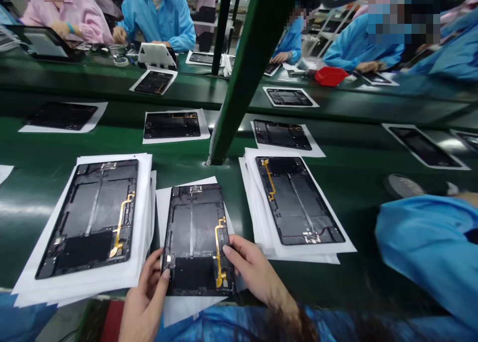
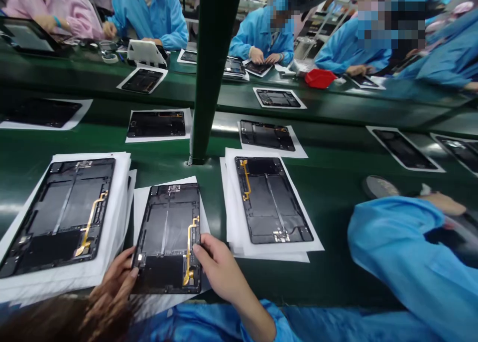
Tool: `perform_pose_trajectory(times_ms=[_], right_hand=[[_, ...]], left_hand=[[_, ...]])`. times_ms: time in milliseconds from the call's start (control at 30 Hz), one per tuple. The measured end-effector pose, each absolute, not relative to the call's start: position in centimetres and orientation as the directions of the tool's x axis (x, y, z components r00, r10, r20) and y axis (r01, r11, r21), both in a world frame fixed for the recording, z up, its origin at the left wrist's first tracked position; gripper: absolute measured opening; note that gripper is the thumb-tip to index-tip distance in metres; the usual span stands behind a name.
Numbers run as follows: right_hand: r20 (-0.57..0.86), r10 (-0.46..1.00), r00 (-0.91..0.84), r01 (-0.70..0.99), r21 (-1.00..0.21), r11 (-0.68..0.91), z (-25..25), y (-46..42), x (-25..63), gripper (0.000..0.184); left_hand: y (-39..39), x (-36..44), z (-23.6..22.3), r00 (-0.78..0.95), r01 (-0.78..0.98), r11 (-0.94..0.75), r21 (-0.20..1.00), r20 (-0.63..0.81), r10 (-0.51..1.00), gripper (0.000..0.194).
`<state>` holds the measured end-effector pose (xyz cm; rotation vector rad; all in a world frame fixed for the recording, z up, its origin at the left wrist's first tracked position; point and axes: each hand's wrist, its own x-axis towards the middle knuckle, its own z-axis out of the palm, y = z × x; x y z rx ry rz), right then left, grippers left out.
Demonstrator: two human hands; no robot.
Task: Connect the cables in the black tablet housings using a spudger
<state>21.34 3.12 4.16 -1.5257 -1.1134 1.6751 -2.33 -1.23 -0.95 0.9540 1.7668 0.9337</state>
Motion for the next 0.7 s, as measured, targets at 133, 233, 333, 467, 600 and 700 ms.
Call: perform_pose_trajectory(times_ms=[133,233,333,467,600,700], right_hand=[[-0.460,0.880,-0.120,0.076,-0.888,-0.454,3.6,3.2,21.5,0.037],[-0.448,0.890,-0.089,0.107,-0.892,-0.438,3.6,3.4,21.6,0.041],[-0.404,0.915,-0.028,0.244,-0.890,-0.385,3.6,3.6,21.8,0.048],[-0.332,0.943,0.000,0.313,-0.896,-0.316,3.6,3.4,21.9,0.053],[-0.232,0.972,0.045,0.364,-0.902,-0.232,5.3,2.8,22.0,0.050],[-0.126,0.992,0.018,0.461,-0.879,-0.120,7.9,2.6,23.2,0.043]], left_hand=[[-1.3,-2.0,-0.8,-0.315,0.156,0.448,0.880,-0.385,0.867,0.068],[-1.1,-2.0,-0.3,-0.314,0.148,0.466,0.872,-0.405,0.858,0.063],[-0.7,-2.1,0.2,-0.308,0.148,0.450,0.881,-0.391,0.867,0.059],[-0.5,-2.1,0.8,-0.333,0.264,0.469,0.842,-0.377,0.864,0.057],[-0.5,-2.1,1.2,-0.357,0.345,0.461,0.818,-0.340,0.870,0.058],[-1.1,-1.8,1.6,-0.340,0.422,0.433,0.796,-0.304,0.890,0.057]])
